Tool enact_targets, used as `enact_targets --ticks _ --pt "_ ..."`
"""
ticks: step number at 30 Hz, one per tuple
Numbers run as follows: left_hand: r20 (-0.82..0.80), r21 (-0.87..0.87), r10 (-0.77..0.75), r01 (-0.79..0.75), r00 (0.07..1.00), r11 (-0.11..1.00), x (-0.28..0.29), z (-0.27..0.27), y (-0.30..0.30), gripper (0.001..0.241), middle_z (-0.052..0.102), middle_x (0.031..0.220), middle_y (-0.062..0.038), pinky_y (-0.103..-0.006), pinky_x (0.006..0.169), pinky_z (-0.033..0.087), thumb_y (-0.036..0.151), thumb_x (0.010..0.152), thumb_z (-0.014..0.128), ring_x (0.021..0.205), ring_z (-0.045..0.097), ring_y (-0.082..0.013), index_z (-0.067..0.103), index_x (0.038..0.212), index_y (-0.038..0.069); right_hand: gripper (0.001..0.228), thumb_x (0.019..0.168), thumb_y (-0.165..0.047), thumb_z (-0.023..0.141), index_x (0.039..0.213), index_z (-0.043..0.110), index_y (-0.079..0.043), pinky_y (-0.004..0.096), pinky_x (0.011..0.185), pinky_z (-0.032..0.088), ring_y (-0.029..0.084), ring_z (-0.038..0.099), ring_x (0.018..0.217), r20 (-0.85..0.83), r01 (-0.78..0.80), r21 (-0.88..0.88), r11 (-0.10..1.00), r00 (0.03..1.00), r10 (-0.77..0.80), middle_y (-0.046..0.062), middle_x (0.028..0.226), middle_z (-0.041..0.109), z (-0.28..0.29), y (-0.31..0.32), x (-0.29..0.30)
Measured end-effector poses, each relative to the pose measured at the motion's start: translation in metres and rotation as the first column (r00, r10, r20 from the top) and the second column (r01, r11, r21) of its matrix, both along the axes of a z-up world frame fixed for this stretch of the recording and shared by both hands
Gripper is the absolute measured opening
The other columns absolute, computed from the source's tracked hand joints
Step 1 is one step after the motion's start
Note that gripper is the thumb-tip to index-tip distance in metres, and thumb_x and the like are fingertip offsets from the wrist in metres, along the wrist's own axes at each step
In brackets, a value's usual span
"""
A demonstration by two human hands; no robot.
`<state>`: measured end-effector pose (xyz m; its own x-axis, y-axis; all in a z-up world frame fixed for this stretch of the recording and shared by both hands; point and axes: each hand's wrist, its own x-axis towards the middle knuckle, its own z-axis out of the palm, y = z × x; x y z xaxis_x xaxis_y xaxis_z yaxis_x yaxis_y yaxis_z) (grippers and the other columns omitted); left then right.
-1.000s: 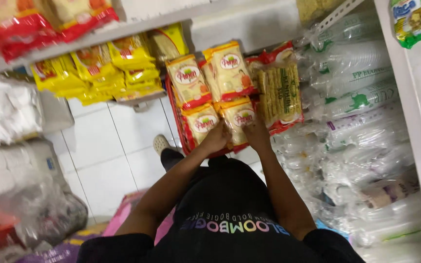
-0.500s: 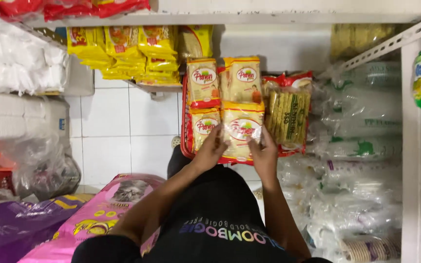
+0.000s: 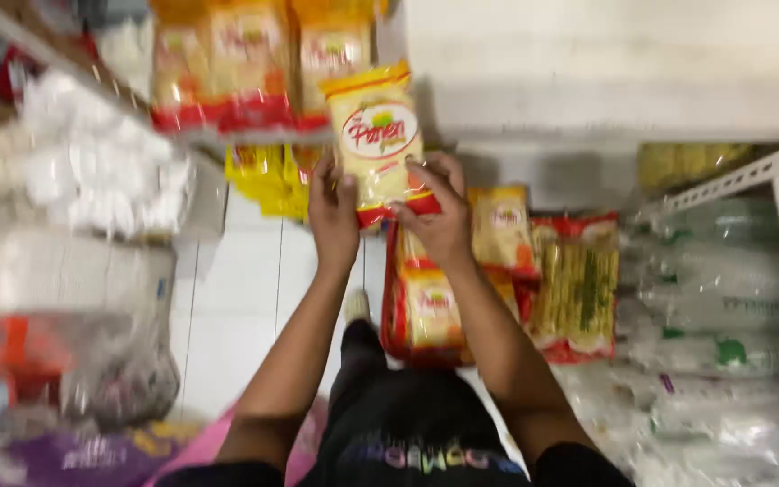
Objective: The person ties clear plastic bags containing nuts by hand and arranges packaged food items in a basket and on shelves.
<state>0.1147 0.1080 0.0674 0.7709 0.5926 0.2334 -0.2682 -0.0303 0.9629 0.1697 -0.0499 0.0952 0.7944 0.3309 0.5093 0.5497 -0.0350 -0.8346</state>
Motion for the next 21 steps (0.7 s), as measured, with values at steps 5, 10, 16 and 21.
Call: enact_targets --ticks 5,10,16,21 --pt "0.021 0.097 0.033 -0.035 0.999 0.995 0.003 -0.013 0.043 0.065 0.041 0.162 -0.021 -0.0388 0.120 0.036 0.009 0.109 0.060 0.145 0.045 -0.0271 0.027 0.164 0.000 0.059 0.082 -0.005 0.090 0.135 0.063 -0.001 0.038 0.109 0.047 0.029 0.055 0.127 0.070 0.207 -0.054 0.977 0.977 -0.203 0.015 0.133 0.055 0.011 0.082 0.032" --pt "0.056 -0.214 -0.144 0.153 0.988 0.965 -0.003 -0.030 0.048 0.085 0.030 0.153 -0.014 -0.0343 0.096 0.051 0.001 0.097 0.056 0.116 0.061 -0.0223 0.001 0.162 0.008 0.058 0.083 -0.011 0.090 0.134 0.063 -0.002 0.037 0.105 0.050 0.028 0.057 0.121 0.114 0.294 -0.082 0.952 0.952 -0.284 0.013 0.129 0.054 0.004 0.135 0.058" --pt "-0.104 -0.152 -0.320 0.303 0.942 0.941 -0.003 -0.093 0.059 0.078 0.044 0.138 -0.015 -0.0322 0.097 0.054 -0.005 0.098 0.054 0.106 0.065 -0.0194 0.013 0.163 0.005 0.056 0.086 -0.016 0.090 0.134 0.063 -0.004 0.037 0.104 0.052 0.027 0.058 0.119 0.033 0.341 -0.104 0.934 0.940 -0.339 0.012 0.128 0.051 0.000 0.167 0.074" --pt "-0.192 0.011 -0.500 0.511 0.845 0.859 -0.013 -0.186 0.046 0.075 0.052 0.136 -0.014 -0.0327 0.090 0.055 -0.001 0.097 0.062 0.108 0.060 -0.0209 0.020 0.160 0.002 0.051 0.091 -0.014 0.081 0.137 0.060 -0.004 0.037 0.104 0.049 0.029 0.052 0.122 0.084 0.441 -0.107 0.891 0.897 -0.433 0.013 0.131 0.049 0.003 0.157 0.055"
